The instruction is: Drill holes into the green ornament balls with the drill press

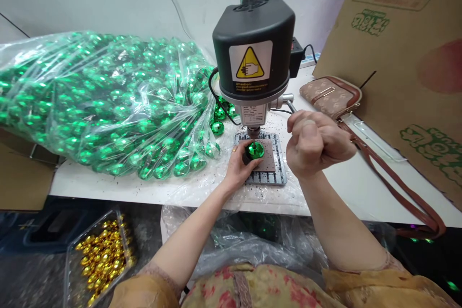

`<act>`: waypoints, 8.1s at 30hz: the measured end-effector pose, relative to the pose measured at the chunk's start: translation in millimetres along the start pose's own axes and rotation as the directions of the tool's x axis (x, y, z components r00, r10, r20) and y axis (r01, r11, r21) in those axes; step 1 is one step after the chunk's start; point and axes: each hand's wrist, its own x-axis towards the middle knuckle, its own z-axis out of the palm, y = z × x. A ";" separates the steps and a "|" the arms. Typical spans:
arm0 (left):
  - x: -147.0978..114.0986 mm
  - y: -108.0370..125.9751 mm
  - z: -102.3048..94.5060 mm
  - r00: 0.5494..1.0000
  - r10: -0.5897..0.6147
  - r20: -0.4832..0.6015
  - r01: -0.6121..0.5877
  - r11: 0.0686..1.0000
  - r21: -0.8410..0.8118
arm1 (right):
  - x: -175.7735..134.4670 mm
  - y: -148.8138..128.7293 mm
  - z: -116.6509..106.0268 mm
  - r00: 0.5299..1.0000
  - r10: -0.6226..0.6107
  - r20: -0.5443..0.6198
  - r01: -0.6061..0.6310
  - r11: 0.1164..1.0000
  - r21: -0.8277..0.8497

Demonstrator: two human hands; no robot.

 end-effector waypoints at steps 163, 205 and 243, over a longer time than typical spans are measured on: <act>37.6 -35.4 -131.2 0.967 -0.030 0.254 -0.206 0.502 0.840 | 49.3 -6.2 20.0 0.928 0.369 -0.051 -0.370 0.929 -0.014; 15.8 39.0 -72.0 0.779 -0.567 0.268 0.492 0.287 -0.822 | 42.4 -13.7 15.6 0.950 0.310 0.026 -0.310 0.951 -0.001; 10.6 1.9 -15.1 0.988 -0.093 0.119 0.117 0.969 -0.216 | 41.9 -14.0 13.6 0.948 0.312 0.059 -0.309 0.950 -0.056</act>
